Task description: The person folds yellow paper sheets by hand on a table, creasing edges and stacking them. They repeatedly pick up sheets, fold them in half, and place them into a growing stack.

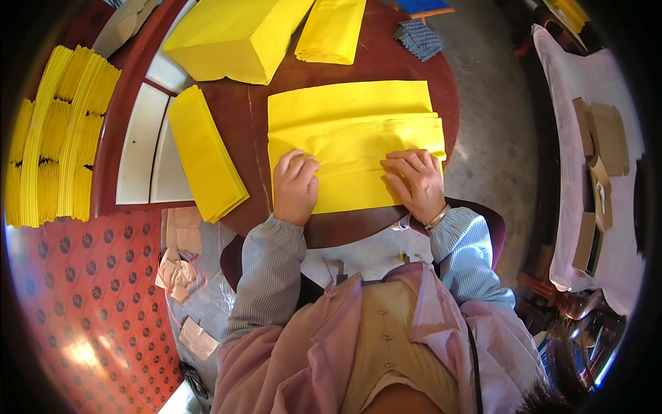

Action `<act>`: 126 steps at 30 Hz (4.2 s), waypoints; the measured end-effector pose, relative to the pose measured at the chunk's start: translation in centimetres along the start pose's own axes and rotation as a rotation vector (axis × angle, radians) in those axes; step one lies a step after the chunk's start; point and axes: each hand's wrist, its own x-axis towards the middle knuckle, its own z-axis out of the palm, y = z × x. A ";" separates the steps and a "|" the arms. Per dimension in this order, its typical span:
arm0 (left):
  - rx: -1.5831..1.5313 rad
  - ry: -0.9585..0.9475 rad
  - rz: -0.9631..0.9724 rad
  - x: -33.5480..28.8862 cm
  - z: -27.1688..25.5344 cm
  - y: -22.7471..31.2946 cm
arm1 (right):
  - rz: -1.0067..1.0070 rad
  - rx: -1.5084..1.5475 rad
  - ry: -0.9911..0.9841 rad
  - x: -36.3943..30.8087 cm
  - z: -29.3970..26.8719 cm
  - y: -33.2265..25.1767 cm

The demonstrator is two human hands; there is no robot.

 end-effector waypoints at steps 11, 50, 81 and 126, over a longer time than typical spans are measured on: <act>0.009 -0.072 -0.016 0.1 -1.0 -0.5 | 0.125 -0.083 0.135 0.1 -0.2 2.6; 0.060 -0.017 0.007 0.4 -0.4 1.4 | 0.137 -0.038 0.178 -1.2 -1.8 4.2; -0.074 -0.154 -0.040 4.5 2.8 4.1 | -0.059 0.033 0.011 1.4 1.7 -0.7; 0.409 -0.335 -0.320 2.0 2.1 -0.8 | 0.251 -0.456 -0.262 3.0 2.2 5.5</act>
